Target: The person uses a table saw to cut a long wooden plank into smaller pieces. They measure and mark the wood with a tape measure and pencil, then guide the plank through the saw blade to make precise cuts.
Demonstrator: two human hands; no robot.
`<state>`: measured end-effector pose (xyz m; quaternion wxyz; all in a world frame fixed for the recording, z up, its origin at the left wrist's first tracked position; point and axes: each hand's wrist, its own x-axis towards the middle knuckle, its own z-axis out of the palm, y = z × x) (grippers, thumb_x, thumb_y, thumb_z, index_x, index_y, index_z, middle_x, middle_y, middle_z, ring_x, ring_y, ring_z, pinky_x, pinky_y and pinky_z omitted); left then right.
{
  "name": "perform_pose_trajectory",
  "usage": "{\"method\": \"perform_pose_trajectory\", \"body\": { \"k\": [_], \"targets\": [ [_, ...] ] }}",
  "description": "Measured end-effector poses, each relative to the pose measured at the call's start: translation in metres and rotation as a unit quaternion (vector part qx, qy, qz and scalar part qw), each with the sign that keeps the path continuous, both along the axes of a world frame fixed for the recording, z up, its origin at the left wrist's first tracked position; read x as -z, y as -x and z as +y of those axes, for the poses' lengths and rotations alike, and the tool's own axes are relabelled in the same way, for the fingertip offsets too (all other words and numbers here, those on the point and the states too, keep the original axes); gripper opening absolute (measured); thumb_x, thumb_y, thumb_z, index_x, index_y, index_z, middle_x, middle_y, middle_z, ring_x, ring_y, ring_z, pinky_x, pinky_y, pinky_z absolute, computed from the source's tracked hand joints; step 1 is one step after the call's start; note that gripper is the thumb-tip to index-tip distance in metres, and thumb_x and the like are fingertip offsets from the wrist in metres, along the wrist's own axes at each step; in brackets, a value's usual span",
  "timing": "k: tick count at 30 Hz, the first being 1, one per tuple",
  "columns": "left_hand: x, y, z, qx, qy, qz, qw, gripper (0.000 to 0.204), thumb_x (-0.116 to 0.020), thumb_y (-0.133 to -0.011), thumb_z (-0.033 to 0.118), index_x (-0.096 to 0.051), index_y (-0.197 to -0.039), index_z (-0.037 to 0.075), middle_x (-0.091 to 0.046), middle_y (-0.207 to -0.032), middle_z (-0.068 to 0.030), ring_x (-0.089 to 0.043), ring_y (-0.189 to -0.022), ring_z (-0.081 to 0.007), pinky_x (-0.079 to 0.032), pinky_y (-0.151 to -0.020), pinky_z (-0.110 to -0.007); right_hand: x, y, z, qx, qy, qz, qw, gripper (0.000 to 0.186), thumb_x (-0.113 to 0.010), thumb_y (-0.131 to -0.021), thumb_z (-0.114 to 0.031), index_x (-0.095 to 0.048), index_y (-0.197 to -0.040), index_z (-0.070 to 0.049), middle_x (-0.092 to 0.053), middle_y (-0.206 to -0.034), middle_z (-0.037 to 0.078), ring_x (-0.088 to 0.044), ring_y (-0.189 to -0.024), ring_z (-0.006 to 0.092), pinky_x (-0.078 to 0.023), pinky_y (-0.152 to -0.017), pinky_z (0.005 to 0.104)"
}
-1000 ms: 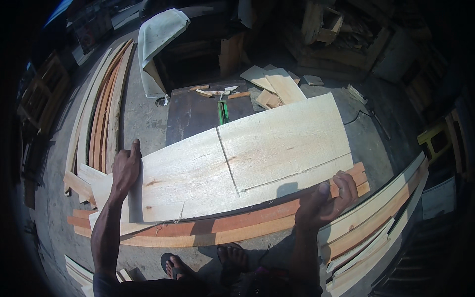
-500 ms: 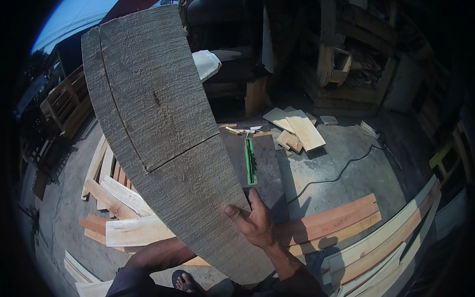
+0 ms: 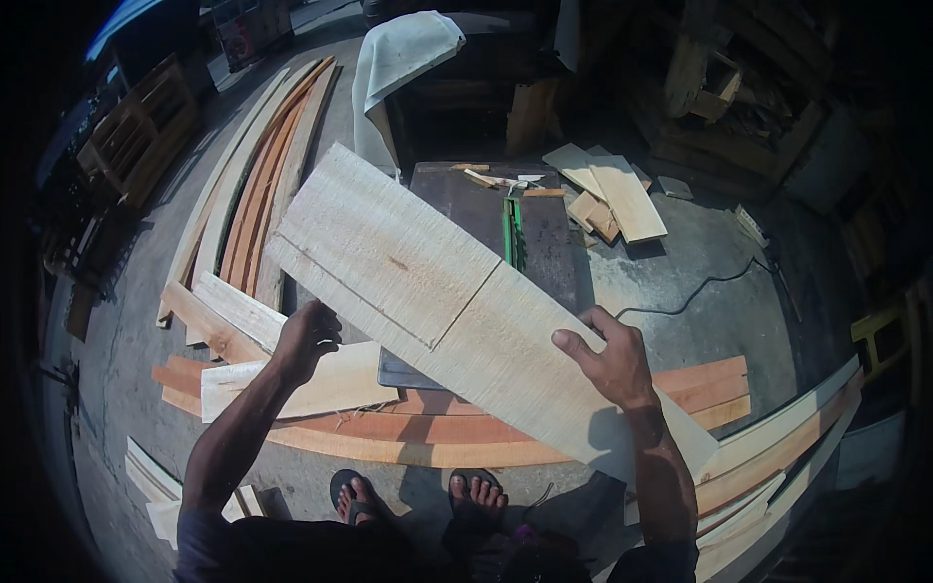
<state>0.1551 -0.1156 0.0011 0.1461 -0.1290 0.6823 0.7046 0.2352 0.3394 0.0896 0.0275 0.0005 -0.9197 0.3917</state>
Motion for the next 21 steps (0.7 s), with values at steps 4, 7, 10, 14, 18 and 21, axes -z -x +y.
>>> {"method": "perform_pose_trajectory", "body": {
  "k": [4,7,10,14,18,21],
  "targets": [
    [-0.013,0.018,-0.018,-0.092,0.019,0.038,0.995,0.051,-0.044,-0.109,0.053,-0.055,-0.125,0.005,-0.063,-0.102,-0.0103,-0.061,-0.088,-0.0206,-0.050,-0.079,-0.039,0.024,0.016,0.030,-0.003,-0.087,-0.113,0.990,0.056,-0.079,-0.087,-0.056,-0.076,-0.103,-0.002,-0.077,-0.095,0.018,-0.075,-0.089,0.0323,-0.057,-0.083,0.0450],
    [-0.006,0.015,0.005,0.004,0.099,0.065,0.993,0.058,-0.045,-0.109,0.057,-0.052,-0.132,0.004,-0.061,-0.111,-0.0124,-0.059,-0.092,-0.0205,-0.050,-0.080,-0.039,0.034,0.037,0.039,-0.018,-0.137,-0.170,0.976,0.061,-0.078,-0.083,-0.061,-0.080,-0.109,-0.007,-0.078,-0.104,0.021,-0.075,-0.100,0.0356,-0.056,-0.090,0.0501],
    [0.014,0.015,0.038,0.065,0.246,0.084,0.964,0.064,-0.049,-0.108,0.055,-0.045,-0.147,0.005,-0.064,-0.121,-0.0217,-0.064,-0.103,-0.0289,-0.053,-0.088,-0.044,0.032,0.057,0.050,-0.033,-0.164,-0.250,0.954,0.058,-0.078,-0.083,-0.058,-0.080,-0.114,-0.008,-0.078,-0.108,0.018,-0.073,-0.104,0.0349,-0.056,-0.092,0.0498],
    [0.038,0.017,0.074,0.079,0.299,0.110,0.944,0.067,-0.047,-0.110,0.051,-0.037,-0.156,0.003,-0.060,-0.132,-0.0392,-0.062,-0.125,-0.0473,-0.046,-0.109,-0.050,0.031,0.074,0.063,-0.035,-0.224,-0.233,0.946,0.055,-0.070,-0.090,-0.055,-0.080,-0.115,-0.008,-0.077,-0.108,0.019,-0.072,-0.103,0.0356,-0.054,-0.092,0.0501],
    [0.042,0.010,0.096,0.071,0.301,0.153,0.939,0.056,-0.045,-0.112,0.038,-0.038,-0.155,0.004,-0.058,-0.138,-0.0394,-0.057,-0.132,-0.0519,-0.043,-0.113,-0.051,0.043,0.087,0.072,-0.022,-0.242,-0.193,0.951,0.048,-0.058,-0.100,-0.050,-0.081,-0.109,-0.009,-0.077,-0.103,0.019,-0.072,-0.102,0.0349,-0.053,-0.094,0.0497],
    [0.034,0.005,0.103,0.073,0.327,0.151,0.930,0.045,-0.045,-0.112,0.033,-0.047,-0.148,0.006,-0.063,-0.133,-0.0336,-0.061,-0.127,-0.0485,-0.045,-0.109,-0.050,0.057,0.094,0.071,-0.028,-0.247,-0.095,0.964,0.056,-0.056,-0.102,-0.051,-0.078,-0.087,-0.002,-0.074,-0.082,0.020,-0.073,-0.082,0.0349,-0.054,-0.084,0.0511]
  ]
}}
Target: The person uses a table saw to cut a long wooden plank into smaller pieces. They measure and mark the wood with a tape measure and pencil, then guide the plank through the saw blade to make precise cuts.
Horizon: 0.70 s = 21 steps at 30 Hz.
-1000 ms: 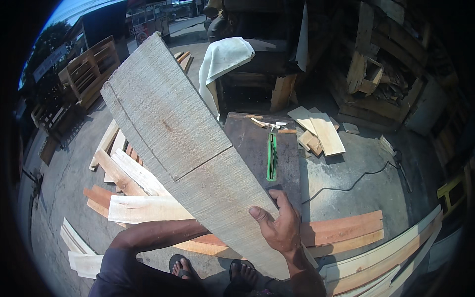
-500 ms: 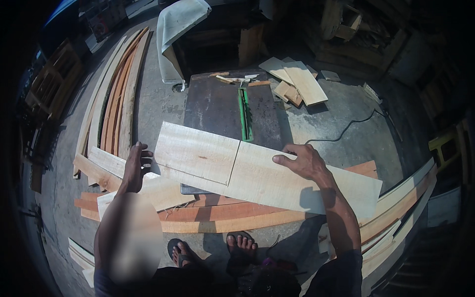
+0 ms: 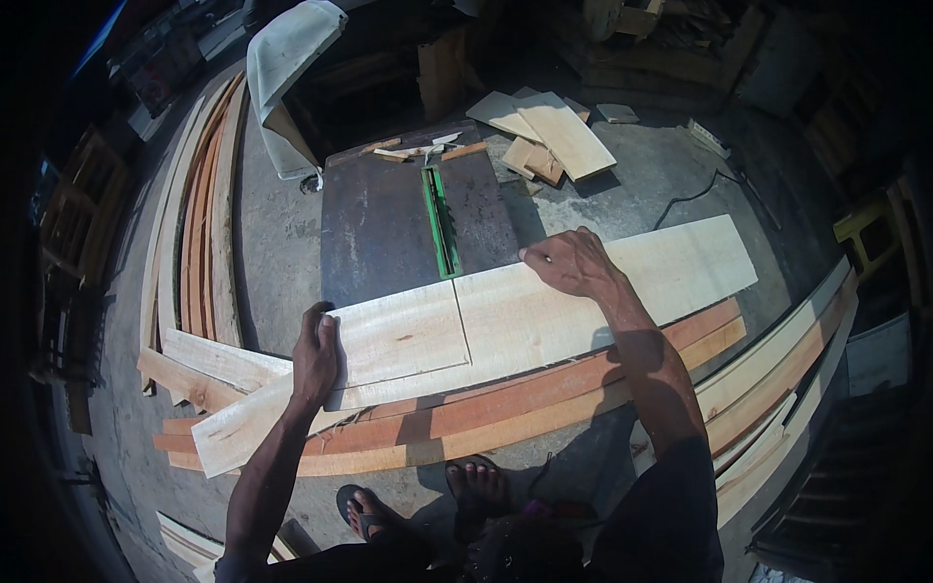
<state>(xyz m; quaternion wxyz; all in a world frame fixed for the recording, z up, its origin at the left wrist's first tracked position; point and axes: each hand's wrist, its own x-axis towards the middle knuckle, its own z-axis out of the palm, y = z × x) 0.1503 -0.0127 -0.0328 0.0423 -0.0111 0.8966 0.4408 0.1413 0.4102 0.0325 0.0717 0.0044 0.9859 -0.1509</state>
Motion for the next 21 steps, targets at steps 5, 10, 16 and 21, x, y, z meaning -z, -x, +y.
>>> {"method": "perform_pose_trajectory", "body": {
  "k": [5,10,16,21],
  "targets": [
    [-0.008,0.005,0.005,-0.017,0.025,-0.001,1.000,0.037,-0.047,-0.111,0.032,-0.056,-0.137,0.007,-0.068,-0.125,-0.0308,-0.066,-0.120,-0.0465,-0.048,-0.104,-0.050,0.009,0.005,-0.003,0.019,-0.034,-0.010,0.999,0.064,-0.050,-0.106,-0.047,-0.070,-0.072,0.003,-0.068,-0.070,0.024,-0.069,-0.069,0.0410,-0.053,-0.077,0.0530],
    [-0.005,0.014,0.008,-0.019,0.034,0.026,0.999,0.038,-0.049,-0.111,0.033,-0.056,-0.137,0.006,-0.069,-0.124,-0.0310,-0.067,-0.119,-0.0477,-0.049,-0.102,-0.050,0.007,0.011,-0.002,0.023,-0.037,0.008,0.999,0.064,-0.049,-0.106,-0.048,-0.073,-0.076,0.004,-0.070,-0.077,0.026,-0.072,-0.078,0.0428,-0.054,-0.082,0.0540],
    [-0.004,0.019,0.009,-0.031,0.057,0.036,0.997,0.038,-0.050,-0.110,0.033,-0.059,-0.134,0.006,-0.070,-0.123,-0.0303,-0.067,-0.119,-0.0466,-0.050,-0.101,-0.050,0.007,0.023,-0.003,0.043,-0.022,-0.010,0.999,0.064,-0.049,-0.106,-0.049,-0.076,-0.082,0.003,-0.072,-0.082,0.028,-0.073,-0.086,0.0438,-0.053,-0.089,0.0547],
    [-0.005,0.022,0.010,-0.040,0.039,0.041,0.998,0.040,-0.053,-0.109,0.035,-0.063,-0.133,0.005,-0.071,-0.121,-0.0290,-0.068,-0.117,-0.0442,-0.050,-0.101,-0.049,0.006,0.026,-0.004,0.042,-0.020,-0.005,0.999,0.063,-0.050,-0.105,-0.049,-0.076,-0.082,0.003,-0.072,-0.082,0.028,-0.073,-0.087,0.0442,-0.053,-0.090,0.0547]
  ]
}}
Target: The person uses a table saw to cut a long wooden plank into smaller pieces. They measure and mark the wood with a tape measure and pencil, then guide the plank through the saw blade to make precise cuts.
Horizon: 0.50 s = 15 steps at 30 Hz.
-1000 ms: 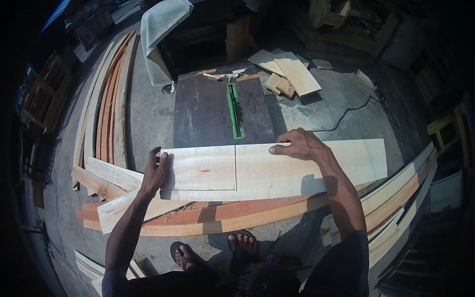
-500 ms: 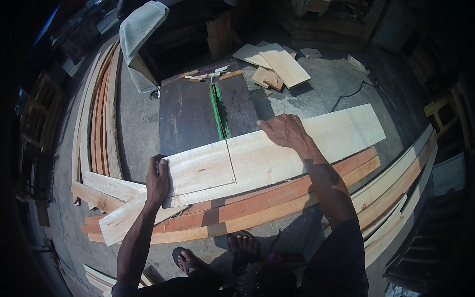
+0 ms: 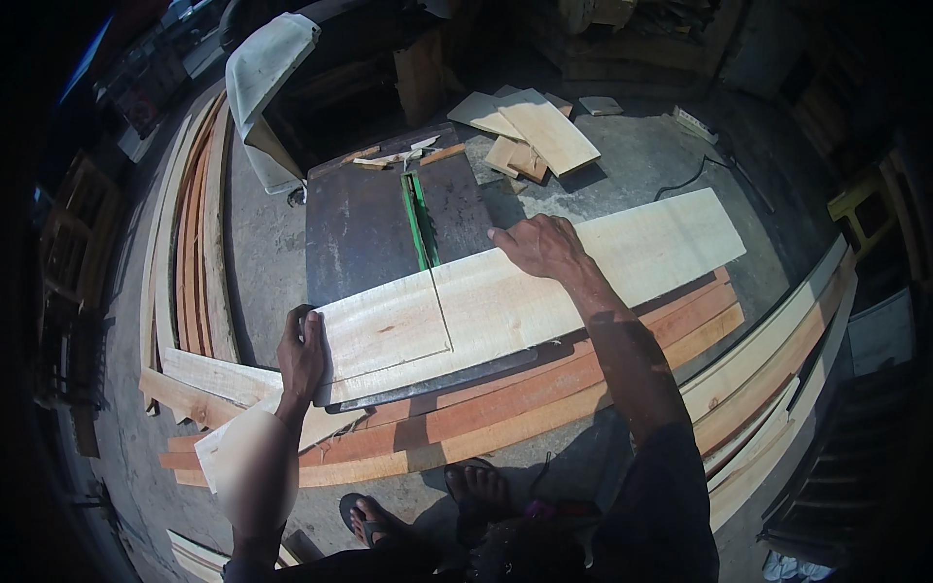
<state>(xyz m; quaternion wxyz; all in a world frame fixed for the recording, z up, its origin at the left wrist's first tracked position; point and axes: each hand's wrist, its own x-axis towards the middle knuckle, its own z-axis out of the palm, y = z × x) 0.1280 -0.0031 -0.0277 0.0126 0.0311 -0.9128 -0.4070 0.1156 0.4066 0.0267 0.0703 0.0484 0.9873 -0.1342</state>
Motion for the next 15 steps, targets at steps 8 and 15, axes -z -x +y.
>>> {"method": "perform_pose_trajectory", "body": {
  "k": [8,15],
  "targets": [
    [0.001,0.010,0.001,0.001,-0.008,0.020,1.000,0.042,-0.054,-0.108,0.037,-0.065,-0.134,0.005,-0.071,-0.124,-0.0284,-0.067,-0.119,-0.0423,-0.049,-0.103,-0.047,0.000,0.010,0.000,0.006,-0.007,0.005,1.000,0.063,-0.049,-0.105,-0.050,-0.077,-0.083,0.002,-0.073,-0.084,0.028,-0.073,-0.090,0.0432,-0.052,-0.092,0.0547],
    [0.003,0.028,0.000,-0.014,-0.026,-0.022,0.999,0.048,-0.055,-0.108,0.039,-0.062,-0.143,0.009,-0.068,-0.133,-0.0264,-0.067,-0.124,-0.0414,-0.049,-0.107,-0.046,0.001,0.025,0.000,0.018,-0.015,-0.011,1.000,0.063,-0.049,-0.105,-0.051,-0.078,-0.085,0.002,-0.074,-0.089,0.027,-0.073,-0.093,0.0422,-0.052,-0.093,0.0550]
  ]
}}
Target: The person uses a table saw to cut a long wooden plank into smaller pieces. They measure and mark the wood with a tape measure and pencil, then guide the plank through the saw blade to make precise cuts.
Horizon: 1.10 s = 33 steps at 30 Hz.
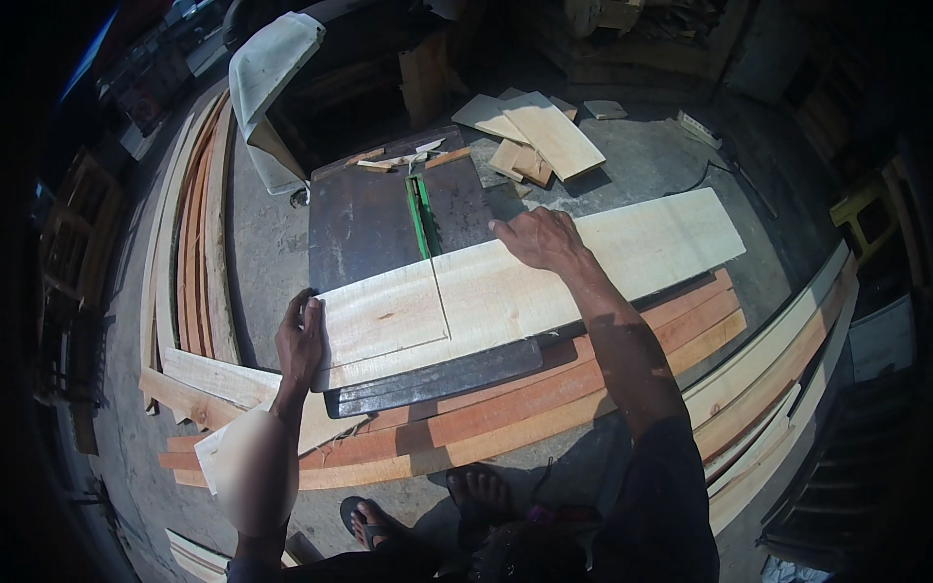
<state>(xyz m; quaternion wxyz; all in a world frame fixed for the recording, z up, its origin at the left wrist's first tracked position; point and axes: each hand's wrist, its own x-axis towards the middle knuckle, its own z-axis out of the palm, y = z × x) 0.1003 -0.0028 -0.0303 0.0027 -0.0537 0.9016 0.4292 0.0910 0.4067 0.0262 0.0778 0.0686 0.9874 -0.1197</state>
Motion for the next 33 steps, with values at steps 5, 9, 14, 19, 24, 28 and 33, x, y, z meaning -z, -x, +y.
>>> {"method": "perform_pose_trajectory", "body": {
  "k": [5,9,14,19,24,28,33],
  "targets": [
    [0.005,0.014,-0.001,0.013,0.011,0.033,0.999,0.050,-0.055,-0.107,0.042,-0.061,-0.146,0.011,-0.068,-0.136,-0.0246,-0.067,-0.124,-0.0414,-0.049,-0.108,-0.047,-0.002,0.012,0.001,0.007,0.005,-0.009,1.000,0.064,-0.048,-0.105,-0.052,-0.078,-0.086,0.001,-0.074,-0.091,0.026,-0.073,-0.094,0.0417,-0.052,-0.094,0.0551],
    [0.006,0.024,0.001,0.008,0.038,0.029,0.999,0.051,-0.054,-0.107,0.043,-0.061,-0.146,0.012,-0.068,-0.137,-0.0233,-0.066,-0.125,-0.0411,-0.049,-0.108,-0.047,-0.003,0.022,0.002,0.005,0.009,-0.012,1.000,0.063,-0.048,-0.105,-0.052,-0.078,-0.088,0.001,-0.075,-0.096,0.026,-0.072,-0.098,0.0417,-0.052,-0.096,0.0548],
    [0.002,0.033,0.005,0.004,0.049,0.030,0.998,0.051,-0.053,-0.107,0.044,-0.062,-0.146,0.012,-0.068,-0.136,-0.0233,-0.066,-0.126,-0.0402,-0.049,-0.108,-0.046,-0.001,0.034,0.004,0.003,-0.004,0.005,1.000,0.063,-0.048,-0.105,-0.053,-0.078,-0.088,0.000,-0.075,-0.097,0.025,-0.072,-0.100,0.0413,-0.052,-0.097,0.0544],
    [0.001,0.041,0.008,-0.001,0.050,0.035,0.998,0.050,-0.053,-0.107,0.044,-0.063,-0.145,0.013,-0.069,-0.134,-0.0228,-0.067,-0.125,-0.0402,-0.050,-0.108,-0.045,0.001,0.044,0.005,0.005,-0.001,0.023,1.000,0.063,-0.048,-0.104,-0.054,-0.079,-0.089,-0.001,-0.076,-0.098,0.024,-0.072,-0.100,0.0412,-0.052,-0.097,0.0547],
    [0.002,0.052,0.009,-0.003,0.064,0.039,0.997,0.051,-0.053,-0.106,0.046,-0.063,-0.144,0.013,-0.070,-0.133,-0.0224,-0.067,-0.123,-0.0411,-0.050,-0.107,-0.045,0.001,0.053,0.007,0.010,0.005,0.007,1.000,0.063,-0.047,-0.104,-0.054,-0.079,-0.090,-0.002,-0.076,-0.096,0.023,-0.073,-0.099,0.0400,-0.052,-0.097,0.0543],
    [0.002,0.056,0.010,-0.007,0.070,0.043,0.997,0.052,-0.054,-0.106,0.047,-0.064,-0.144,0.013,-0.071,-0.131,-0.0226,-0.068,-0.123,-0.0413,-0.051,-0.106,-0.045,0.002,0.059,0.008,0.006,0.004,0.001,1.000,0.064,-0.047,-0.104,-0.055,-0.079,-0.091,-0.001,-0.076,-0.097,0.023,-0.073,-0.100,0.0390,-0.052,-0.098,0.0538],
    [0.002,0.061,0.011,-0.014,0.071,0.036,0.997,0.052,-0.053,-0.106,0.047,-0.063,-0.144,0.013,-0.070,-0.131,-0.0232,-0.067,-0.123,-0.0419,-0.051,-0.106,-0.046,0.005,0.065,0.010,0.008,0.004,0.016,1.000,0.065,-0.048,-0.104,-0.055,-0.079,-0.090,0.000,-0.075,-0.098,0.025,-0.072,-0.102,0.0394,-0.051,-0.099,0.0530]
  ]
}}
